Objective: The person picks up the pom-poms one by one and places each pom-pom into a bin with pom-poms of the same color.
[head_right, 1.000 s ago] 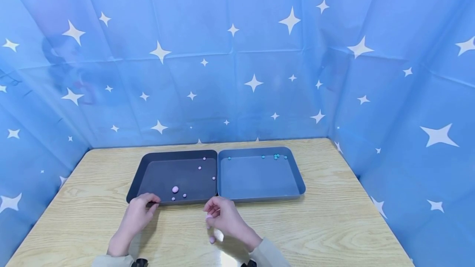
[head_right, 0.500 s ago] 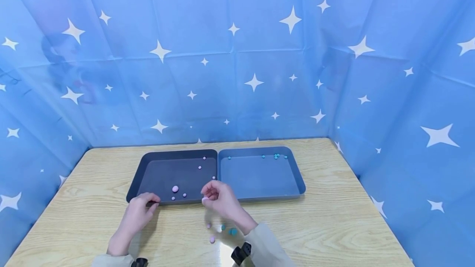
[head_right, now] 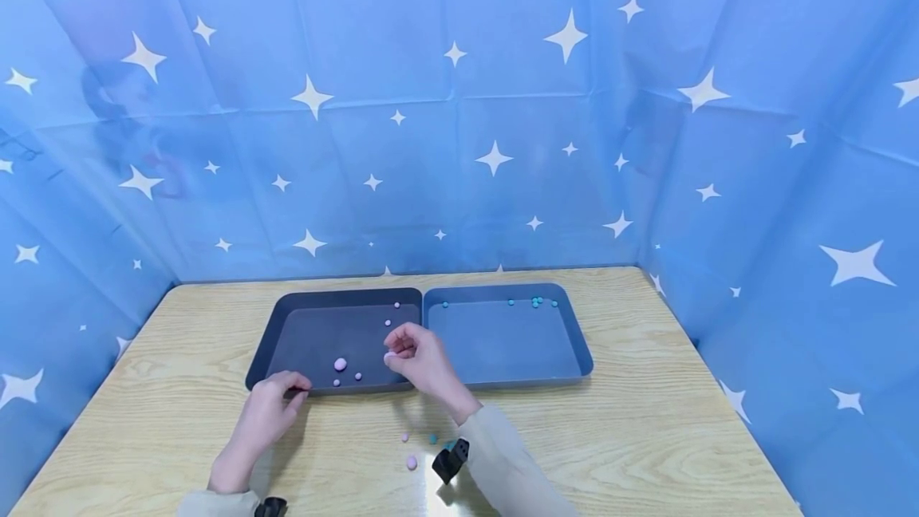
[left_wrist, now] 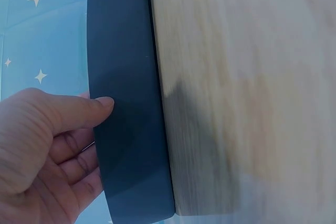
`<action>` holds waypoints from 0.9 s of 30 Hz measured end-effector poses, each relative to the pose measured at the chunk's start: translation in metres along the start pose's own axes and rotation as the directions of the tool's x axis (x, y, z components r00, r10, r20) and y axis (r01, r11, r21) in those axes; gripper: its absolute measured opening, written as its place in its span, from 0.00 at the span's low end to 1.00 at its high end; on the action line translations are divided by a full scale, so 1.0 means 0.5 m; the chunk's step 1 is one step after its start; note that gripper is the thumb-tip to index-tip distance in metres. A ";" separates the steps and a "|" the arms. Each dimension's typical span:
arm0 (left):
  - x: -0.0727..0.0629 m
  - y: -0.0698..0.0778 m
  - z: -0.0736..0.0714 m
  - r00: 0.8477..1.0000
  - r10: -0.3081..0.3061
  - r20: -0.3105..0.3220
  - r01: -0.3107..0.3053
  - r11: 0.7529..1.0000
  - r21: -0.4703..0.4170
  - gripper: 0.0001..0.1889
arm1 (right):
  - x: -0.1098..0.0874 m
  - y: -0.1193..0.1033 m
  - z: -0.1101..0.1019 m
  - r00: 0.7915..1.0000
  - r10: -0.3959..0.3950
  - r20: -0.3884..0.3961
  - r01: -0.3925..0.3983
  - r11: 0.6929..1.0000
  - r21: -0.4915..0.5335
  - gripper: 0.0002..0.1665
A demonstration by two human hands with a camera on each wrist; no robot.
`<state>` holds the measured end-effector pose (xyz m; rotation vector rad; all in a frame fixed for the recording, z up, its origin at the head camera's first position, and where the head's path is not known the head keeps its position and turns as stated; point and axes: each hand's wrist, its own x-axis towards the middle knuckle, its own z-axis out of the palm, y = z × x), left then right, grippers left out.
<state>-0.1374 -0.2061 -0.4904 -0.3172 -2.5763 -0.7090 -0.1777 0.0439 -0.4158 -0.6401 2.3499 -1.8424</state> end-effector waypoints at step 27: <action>-0.001 -0.006 0.004 1.000 0.019 -0.006 -0.019 1.000 -0.001 0.12 | 0.099 0.086 0.052 0.978 0.091 -0.187 -0.100 0.994 -0.040 0.07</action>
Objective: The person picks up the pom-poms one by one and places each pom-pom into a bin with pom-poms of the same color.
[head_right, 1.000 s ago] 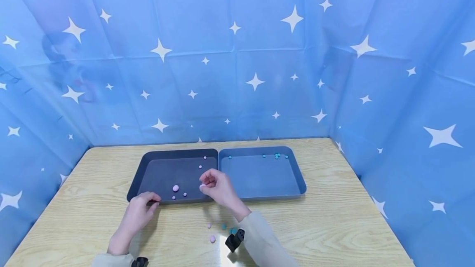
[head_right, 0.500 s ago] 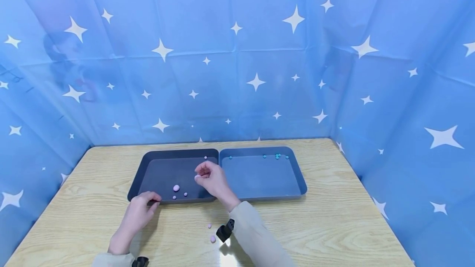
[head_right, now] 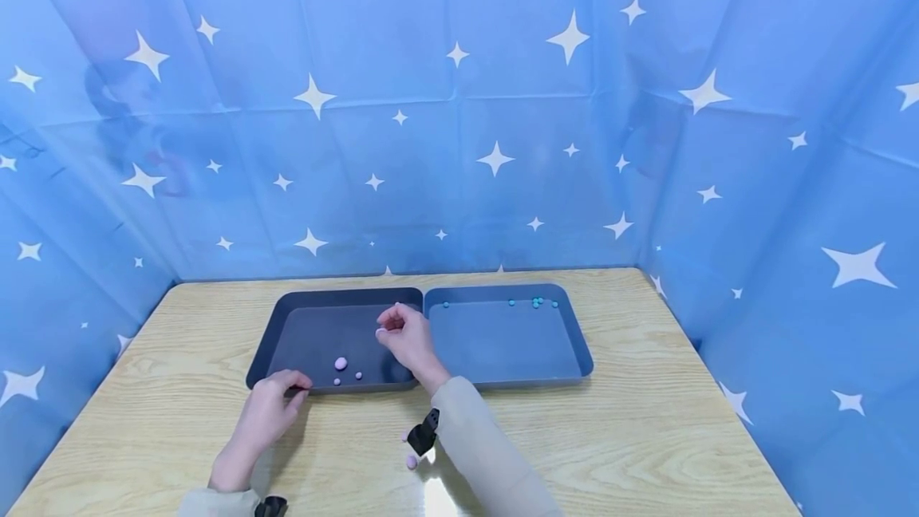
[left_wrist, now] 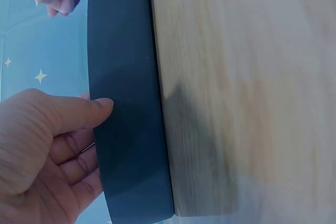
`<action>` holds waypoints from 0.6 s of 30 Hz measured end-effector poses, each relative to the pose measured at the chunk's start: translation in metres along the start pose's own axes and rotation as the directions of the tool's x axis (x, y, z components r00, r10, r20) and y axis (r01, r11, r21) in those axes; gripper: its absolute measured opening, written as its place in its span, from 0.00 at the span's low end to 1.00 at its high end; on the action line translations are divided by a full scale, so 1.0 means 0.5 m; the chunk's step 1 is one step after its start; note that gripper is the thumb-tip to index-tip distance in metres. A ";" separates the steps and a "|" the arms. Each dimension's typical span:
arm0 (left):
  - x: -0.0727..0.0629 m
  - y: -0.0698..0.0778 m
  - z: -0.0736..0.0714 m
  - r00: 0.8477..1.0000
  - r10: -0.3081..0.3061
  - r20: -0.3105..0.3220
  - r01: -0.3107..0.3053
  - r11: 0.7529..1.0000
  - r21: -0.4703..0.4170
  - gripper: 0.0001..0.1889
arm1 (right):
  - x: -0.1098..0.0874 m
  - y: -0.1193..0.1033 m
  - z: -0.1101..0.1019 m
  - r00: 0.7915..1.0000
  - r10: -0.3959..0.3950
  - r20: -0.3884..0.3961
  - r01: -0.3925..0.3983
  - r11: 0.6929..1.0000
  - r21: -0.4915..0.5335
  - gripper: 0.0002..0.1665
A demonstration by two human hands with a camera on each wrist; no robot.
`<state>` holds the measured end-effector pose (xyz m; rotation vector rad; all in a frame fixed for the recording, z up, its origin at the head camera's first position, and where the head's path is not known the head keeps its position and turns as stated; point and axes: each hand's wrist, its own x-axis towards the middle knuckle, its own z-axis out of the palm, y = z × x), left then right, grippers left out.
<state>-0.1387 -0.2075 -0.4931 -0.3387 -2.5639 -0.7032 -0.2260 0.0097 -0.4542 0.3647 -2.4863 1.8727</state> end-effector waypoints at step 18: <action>0.000 0.002 -0.003 1.000 -0.010 0.016 0.010 1.000 -0.004 0.10 | 0.032 0.009 0.037 0.999 0.029 -0.022 -0.031 0.996 -0.080 0.06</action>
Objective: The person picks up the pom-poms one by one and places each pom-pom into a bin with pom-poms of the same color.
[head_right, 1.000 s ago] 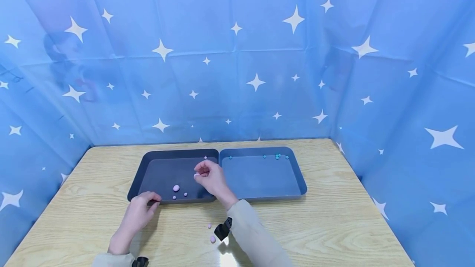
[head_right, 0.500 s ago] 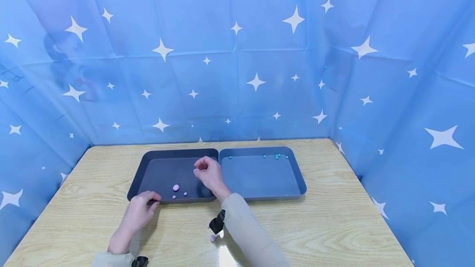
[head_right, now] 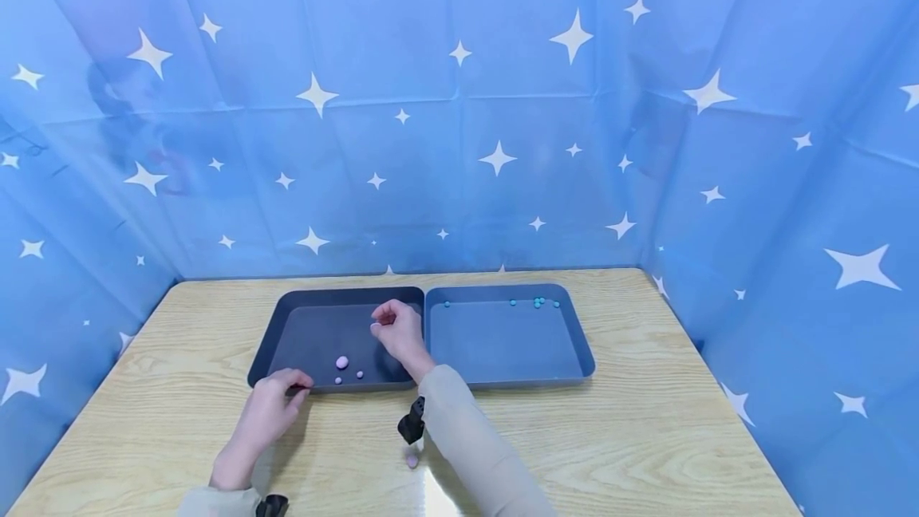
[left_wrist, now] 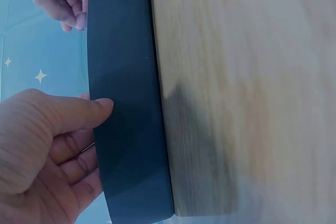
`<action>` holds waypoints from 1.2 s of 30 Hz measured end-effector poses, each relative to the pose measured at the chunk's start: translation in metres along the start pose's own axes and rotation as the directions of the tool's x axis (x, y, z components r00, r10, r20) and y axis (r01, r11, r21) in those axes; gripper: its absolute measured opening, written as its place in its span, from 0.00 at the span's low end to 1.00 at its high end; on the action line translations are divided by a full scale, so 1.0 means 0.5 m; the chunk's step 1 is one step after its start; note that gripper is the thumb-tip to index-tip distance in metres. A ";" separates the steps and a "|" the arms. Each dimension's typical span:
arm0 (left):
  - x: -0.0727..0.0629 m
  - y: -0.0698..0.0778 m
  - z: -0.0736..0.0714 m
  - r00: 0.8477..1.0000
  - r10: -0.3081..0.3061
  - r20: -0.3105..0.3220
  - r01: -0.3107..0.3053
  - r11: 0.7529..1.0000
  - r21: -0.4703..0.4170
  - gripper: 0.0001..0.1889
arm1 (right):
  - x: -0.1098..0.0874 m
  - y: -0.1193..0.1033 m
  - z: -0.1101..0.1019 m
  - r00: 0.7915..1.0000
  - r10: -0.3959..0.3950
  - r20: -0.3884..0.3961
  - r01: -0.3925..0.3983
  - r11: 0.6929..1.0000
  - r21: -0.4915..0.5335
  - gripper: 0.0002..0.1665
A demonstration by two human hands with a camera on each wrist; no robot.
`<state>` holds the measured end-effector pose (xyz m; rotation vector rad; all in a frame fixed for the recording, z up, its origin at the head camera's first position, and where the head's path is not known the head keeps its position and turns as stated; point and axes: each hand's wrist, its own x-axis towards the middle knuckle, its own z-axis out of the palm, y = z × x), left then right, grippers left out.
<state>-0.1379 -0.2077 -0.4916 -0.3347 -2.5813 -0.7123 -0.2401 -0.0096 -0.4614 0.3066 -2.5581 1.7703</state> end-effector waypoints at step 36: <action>0.003 0.003 -0.002 1.000 -0.018 0.017 0.018 1.000 -0.001 0.10 | -0.052 -0.008 -0.078 0.987 -0.093 0.131 0.087 0.995 0.047 0.07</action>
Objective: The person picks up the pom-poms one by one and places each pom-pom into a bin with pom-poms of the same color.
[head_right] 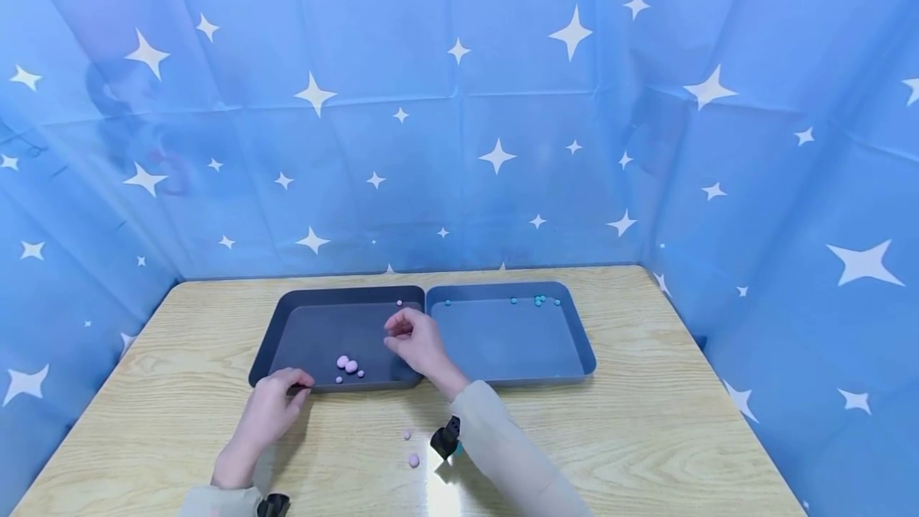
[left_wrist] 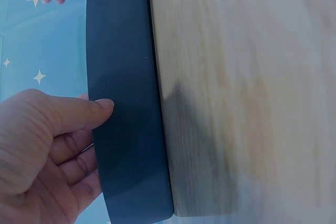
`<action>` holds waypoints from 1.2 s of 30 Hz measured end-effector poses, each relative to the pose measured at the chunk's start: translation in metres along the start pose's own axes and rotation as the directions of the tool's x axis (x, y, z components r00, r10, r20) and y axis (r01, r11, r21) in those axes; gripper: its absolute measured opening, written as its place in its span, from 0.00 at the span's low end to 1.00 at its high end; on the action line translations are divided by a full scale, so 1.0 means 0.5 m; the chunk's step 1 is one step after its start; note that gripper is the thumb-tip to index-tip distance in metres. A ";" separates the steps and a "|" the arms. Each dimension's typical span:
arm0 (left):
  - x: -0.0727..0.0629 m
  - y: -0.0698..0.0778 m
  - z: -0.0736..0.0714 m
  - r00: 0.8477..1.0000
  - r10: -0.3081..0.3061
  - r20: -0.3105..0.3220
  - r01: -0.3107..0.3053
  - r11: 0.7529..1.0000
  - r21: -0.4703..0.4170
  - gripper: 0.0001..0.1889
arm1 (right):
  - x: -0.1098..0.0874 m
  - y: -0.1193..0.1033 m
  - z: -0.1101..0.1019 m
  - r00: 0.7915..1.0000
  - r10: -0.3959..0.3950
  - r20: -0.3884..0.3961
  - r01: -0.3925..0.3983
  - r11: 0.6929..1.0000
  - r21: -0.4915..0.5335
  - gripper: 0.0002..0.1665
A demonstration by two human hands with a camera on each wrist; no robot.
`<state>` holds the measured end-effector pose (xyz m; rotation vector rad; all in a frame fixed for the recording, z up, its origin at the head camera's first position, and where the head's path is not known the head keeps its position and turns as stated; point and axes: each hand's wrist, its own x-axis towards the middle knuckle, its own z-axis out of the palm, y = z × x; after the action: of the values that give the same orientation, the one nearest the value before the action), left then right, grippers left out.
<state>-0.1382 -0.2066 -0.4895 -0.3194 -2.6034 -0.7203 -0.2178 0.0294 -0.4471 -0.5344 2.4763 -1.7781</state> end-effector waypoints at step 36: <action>-0.001 0.002 0.001 1.000 -0.002 -0.017 0.002 1.000 0.001 0.12 | -0.164 -0.012 -0.030 0.980 -0.040 0.195 0.039 0.999 0.010 0.10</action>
<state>-0.1374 -0.2058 -0.4896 -0.3097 -2.5880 -0.7197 -0.1430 0.0660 -0.4498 -0.7254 2.3434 -1.6564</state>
